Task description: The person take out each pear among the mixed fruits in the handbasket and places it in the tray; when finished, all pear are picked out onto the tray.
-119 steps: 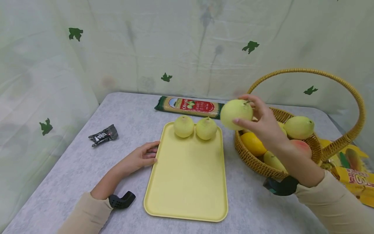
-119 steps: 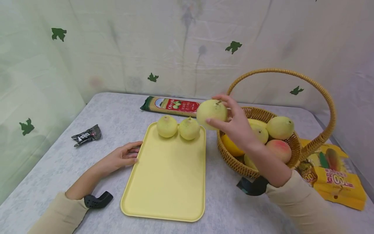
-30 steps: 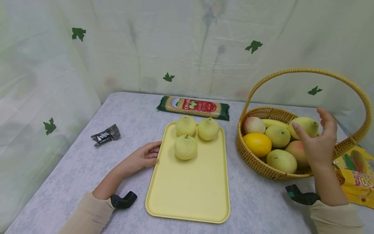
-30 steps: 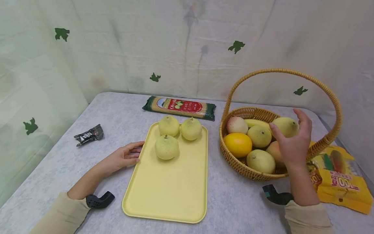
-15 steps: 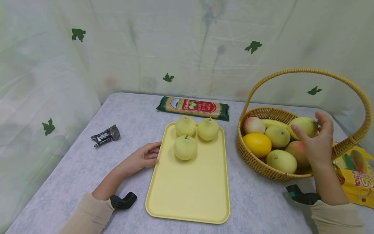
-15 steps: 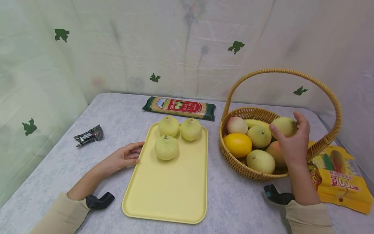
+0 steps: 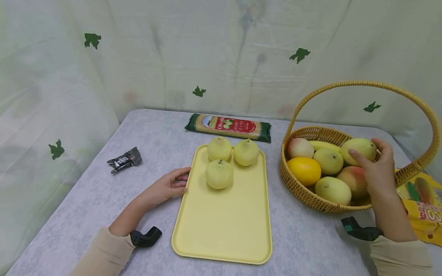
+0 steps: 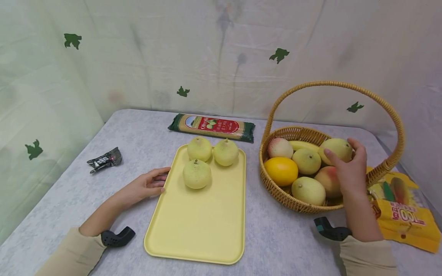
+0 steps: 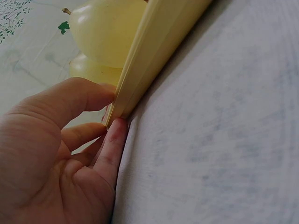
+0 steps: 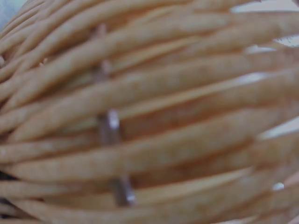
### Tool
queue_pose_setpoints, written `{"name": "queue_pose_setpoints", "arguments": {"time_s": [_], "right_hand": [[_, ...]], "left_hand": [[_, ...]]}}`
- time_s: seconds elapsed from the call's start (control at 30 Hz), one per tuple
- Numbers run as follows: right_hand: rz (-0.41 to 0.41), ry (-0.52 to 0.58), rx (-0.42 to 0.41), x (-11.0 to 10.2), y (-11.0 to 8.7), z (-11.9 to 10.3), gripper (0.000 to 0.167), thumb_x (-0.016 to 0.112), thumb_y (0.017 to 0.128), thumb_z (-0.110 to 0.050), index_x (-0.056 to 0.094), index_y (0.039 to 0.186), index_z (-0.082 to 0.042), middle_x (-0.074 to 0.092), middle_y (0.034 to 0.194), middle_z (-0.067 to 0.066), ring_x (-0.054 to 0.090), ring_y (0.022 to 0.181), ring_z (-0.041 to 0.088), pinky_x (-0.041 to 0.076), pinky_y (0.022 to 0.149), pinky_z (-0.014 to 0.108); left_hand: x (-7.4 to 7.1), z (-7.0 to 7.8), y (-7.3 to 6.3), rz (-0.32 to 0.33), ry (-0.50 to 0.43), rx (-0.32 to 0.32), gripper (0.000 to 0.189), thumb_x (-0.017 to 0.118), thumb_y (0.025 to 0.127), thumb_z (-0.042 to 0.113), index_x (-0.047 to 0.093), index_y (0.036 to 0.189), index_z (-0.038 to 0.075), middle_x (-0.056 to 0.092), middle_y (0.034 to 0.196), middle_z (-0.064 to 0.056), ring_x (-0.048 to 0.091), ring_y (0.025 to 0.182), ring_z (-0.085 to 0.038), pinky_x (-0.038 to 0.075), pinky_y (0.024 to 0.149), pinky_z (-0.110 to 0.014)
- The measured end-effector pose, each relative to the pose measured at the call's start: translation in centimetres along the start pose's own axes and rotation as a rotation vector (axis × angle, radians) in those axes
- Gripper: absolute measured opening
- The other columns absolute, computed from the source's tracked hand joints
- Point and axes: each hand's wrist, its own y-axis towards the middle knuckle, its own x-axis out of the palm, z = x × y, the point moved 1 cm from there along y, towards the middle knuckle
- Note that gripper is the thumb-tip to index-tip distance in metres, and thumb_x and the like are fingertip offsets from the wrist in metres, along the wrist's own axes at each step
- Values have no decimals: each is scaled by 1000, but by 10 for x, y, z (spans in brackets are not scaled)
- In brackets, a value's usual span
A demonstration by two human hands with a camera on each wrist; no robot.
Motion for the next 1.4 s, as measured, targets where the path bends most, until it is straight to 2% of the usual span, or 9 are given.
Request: {"name": "queue_pose_setpoints", "arguments": {"time_s": [0.1, 0.2, 0.47, 0.6, 0.83, 0.97, 1.1, 1.2, 1.4], "right_hand": [[-11, 65, 27, -5, 18, 19, 79, 71, 74, -37, 24, 138, -37, 11, 146, -3, 27, 122, 18, 38, 67, 8], [-12, 67, 34, -6, 23, 23, 79, 71, 72, -39, 26, 137, -37, 11, 146, -3, 29, 119, 19, 40, 64, 7], [-83, -82, 41, 3, -7, -18, 72, 59, 83, -38, 17, 141, -39, 9, 148, 7, 24, 125, 24, 32, 92, 31], [-80, -111, 35, 5, -12, -26, 73, 60, 83, -38, 17, 142, -37, 10, 147, 9, 23, 125, 28, 29, 96, 39], [20, -149, 24, 4, -16, -30, 70, 64, 78, -40, 28, 138, -39, 23, 142, 5, 28, 120, 22, 36, 76, 17], [88, -32, 15, 5, -28, -38, 66, 68, 78, -33, 36, 134, -38, 30, 137, -3, 28, 121, 15, 35, 82, 19], [90, 278, -51, 9, -43, -51, 63, 73, 75, -16, 45, 129, -30, 36, 129, -6, 39, 110, 11, 42, 72, 10], [29, 466, -136, 17, -57, -65, 63, 73, 73, -5, 47, 128, -23, 38, 125, -3, 45, 99, 12, 48, 57, 13], [-156, 564, -334, 44, -90, -95, 61, 62, 78, 11, 42, 130, -13, 34, 125, 8, 44, 100, 20, 49, 67, 17]], "left_hand": [[0, 0, 0, -2, 4, 2, 66, 58, 88, 8, 21, 142, 2, 33, 131, -22, 40, 118, -32, 41, 89, -24], [0, 0, 0, -6, 7, 5, 66, 57, 88, 9, 21, 142, 2, 34, 131, -22, 40, 118, -32, 41, 89, -25], [0, -2, 0, 0, 17, 5, 66, 58, 87, 9, 21, 141, 2, 34, 131, -22, 40, 117, -32, 41, 89, -24], [-1, -3, -1, 1, 16, 4, 66, 58, 88, 9, 21, 142, 2, 34, 130, -22, 40, 117, -32, 42, 89, -25], [-1, -3, -1, 2, 17, 7, 66, 58, 87, 9, 21, 141, 2, 34, 130, -22, 40, 117, -32, 41, 89, -24], [-1, -2, 0, -2, 15, 9, 66, 58, 88, 9, 21, 142, 2, 34, 131, -22, 40, 118, -32, 41, 89, -24], [0, -1, 0, -6, 11, 6, 66, 58, 88, 9, 21, 142, 2, 34, 131, -21, 39, 118, -32, 41, 89, -24], [0, -1, 1, -5, 6, 2, 66, 58, 88, 8, 21, 142, 2, 34, 131, -21, 39, 118, -31, 41, 89, -24], [0, 0, 1, -1, 3, -2, 65, 58, 88, 8, 21, 142, 2, 35, 130, -21, 40, 118, -31, 41, 89, -24]]}}
